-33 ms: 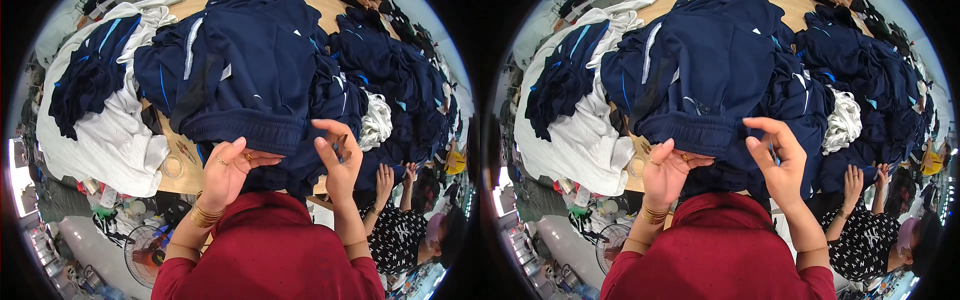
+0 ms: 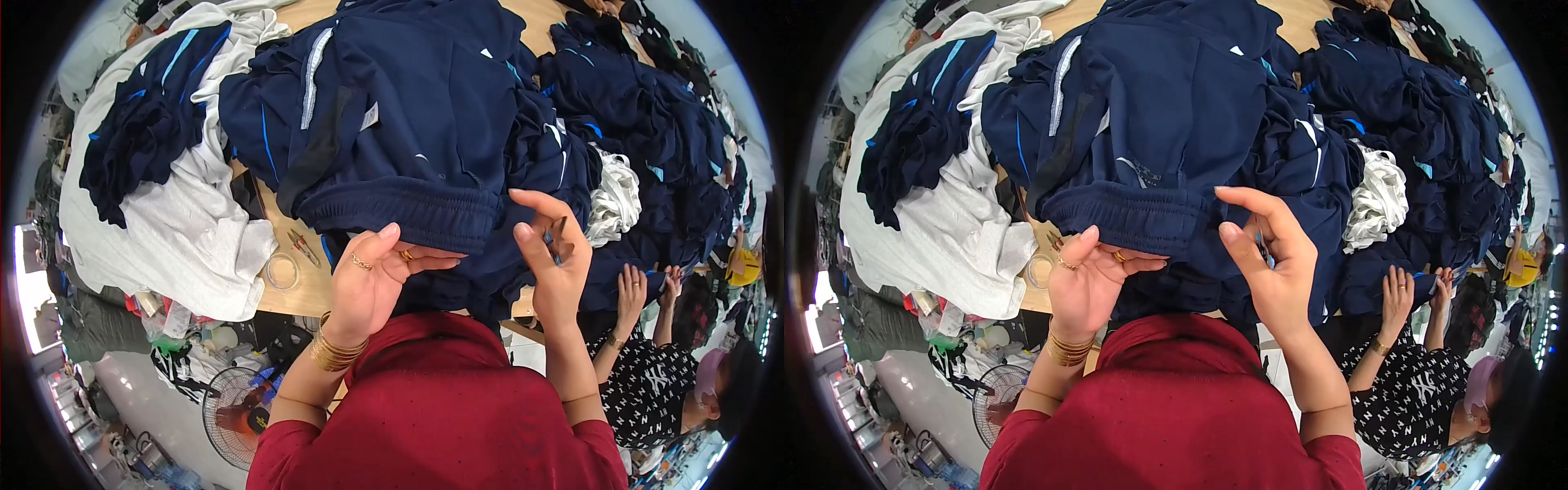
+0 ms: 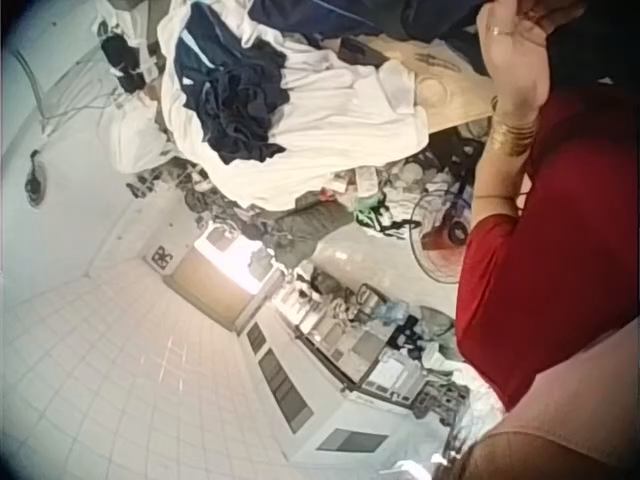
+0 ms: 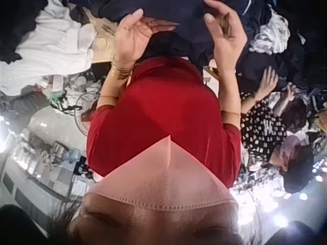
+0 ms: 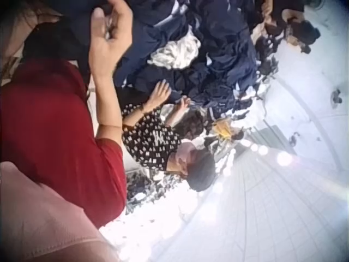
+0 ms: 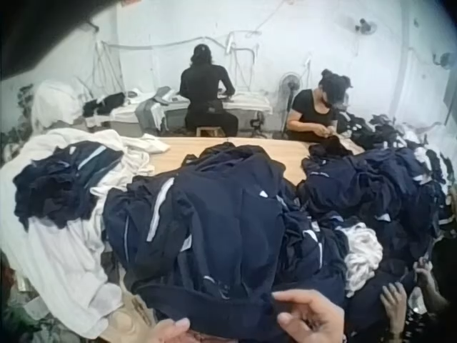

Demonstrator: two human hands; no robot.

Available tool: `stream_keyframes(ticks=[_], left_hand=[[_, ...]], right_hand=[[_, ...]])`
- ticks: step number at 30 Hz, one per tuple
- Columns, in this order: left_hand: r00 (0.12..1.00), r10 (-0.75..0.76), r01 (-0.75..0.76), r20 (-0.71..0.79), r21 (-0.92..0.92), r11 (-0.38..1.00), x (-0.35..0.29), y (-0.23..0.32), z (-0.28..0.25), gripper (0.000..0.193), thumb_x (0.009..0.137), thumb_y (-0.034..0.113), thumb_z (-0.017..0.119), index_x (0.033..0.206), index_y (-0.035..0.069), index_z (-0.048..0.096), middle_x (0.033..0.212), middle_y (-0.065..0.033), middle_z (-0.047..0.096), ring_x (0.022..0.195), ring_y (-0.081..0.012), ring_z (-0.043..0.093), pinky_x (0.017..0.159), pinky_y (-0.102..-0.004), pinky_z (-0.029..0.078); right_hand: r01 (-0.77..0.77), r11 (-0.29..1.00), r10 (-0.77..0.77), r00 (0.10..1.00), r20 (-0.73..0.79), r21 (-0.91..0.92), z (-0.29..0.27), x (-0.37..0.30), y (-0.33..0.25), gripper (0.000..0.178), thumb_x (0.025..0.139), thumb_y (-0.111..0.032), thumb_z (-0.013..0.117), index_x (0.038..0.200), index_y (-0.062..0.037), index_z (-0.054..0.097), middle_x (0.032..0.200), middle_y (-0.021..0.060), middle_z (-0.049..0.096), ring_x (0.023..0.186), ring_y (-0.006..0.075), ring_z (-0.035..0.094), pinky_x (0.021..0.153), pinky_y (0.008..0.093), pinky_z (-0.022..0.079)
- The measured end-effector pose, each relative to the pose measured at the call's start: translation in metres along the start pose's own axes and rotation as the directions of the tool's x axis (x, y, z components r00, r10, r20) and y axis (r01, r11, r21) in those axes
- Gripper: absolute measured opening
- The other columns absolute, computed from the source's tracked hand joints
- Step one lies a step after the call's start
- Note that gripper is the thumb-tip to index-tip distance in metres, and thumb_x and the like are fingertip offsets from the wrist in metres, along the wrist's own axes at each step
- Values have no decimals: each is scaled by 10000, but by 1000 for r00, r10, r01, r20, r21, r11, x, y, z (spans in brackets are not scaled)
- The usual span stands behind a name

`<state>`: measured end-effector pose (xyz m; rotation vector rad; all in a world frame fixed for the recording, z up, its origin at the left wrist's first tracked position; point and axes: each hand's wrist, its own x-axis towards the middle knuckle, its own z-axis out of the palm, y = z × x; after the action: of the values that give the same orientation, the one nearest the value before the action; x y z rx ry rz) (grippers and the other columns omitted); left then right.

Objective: Trimming excess threads from navy blue trousers using thread snippers in a garment factory.

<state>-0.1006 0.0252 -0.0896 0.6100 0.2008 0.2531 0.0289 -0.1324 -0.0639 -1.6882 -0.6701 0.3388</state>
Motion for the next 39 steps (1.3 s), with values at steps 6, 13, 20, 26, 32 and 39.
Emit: stream_keyframes(ticks=[6, 13, 20, 26, 32, 39], left_hand=[[1000, 18, -21, 24, 127, 992, -1, -1, 3, 490, 910, 251, 345, 1170, -126, 520, 1129, -283, 589, 1060, -400, 586, 935, -529, 456], [998, 62, -63, 13, 184, 981, -4, -8, -5, 492, 866, 228, 364, 1172, -123, 524, 1156, -258, 587, 1097, -379, 570, 949, -527, 449], [992, 128, -127, -22, 49, 991, -2, -8, 13, 340, 947, 142, 419, 1191, -83, 491, 1127, -173, 589, 1083, -263, 570, 945, -427, 454], [996, 84, -74, -26, 272, 959, -1, -5, 17, 371, 803, -44, 648, 1145, -13, 508, 1077, -91, 600, 1035, -178, 573, 935, -329, 441], [995, -22, 33, -98, 115, 993, 2, -3, 20, 352, 807, -54, 634, 1134, -4, 516, 1081, -83, 601, 1034, -171, 576, 938, -325, 442], [990, -22, 32, -140, 69, 997, 3, -5, 22, 411, 811, -79, 607, 1188, 6, 466, 1140, -80, 567, 1080, -176, 552, 962, -331, 428]], right_hand=[[-373, 890, 335, 925, 180, 262, 5, 4, -8, 242, 888, -99, 564, 1113, -20, 607, 667, -95, 435, 557, -6, 319, 502, 172, 225], [-454, 800, 415, 891, 186, 391, 4, 2, 1, 173, 884, -121, 590, 1032, -33, 607, 634, -91, 434, 525, -15, 307, 467, 171, 199], [-515, 786, 448, 855, 261, 342, 1, 0, -11, 90, 854, -95, 637, 916, -35, 611, 657, -81, 464, 563, -8, 361, 499, 175, 249], [-502, 782, 419, 862, 285, 369, 3, -2, -21, 92, 854, -70, 636, 912, -14, 592, 784, -56, 521, 720, 7, 437, 645, 176, 343], [-486, 788, 380, 867, 323, 378, 4, -3, -23, 78, 876, -73, 611, 916, -9, 591, 808, -49, 530, 757, 16, 459, 689, 185, 366], [-27, 997, 34, 994, 100, -71, 9, -8, -17, 444, 784, -147, 729, 1144, -48, 489, 916, 39, 560, 749, 95, 521, 716, 240, 414]])
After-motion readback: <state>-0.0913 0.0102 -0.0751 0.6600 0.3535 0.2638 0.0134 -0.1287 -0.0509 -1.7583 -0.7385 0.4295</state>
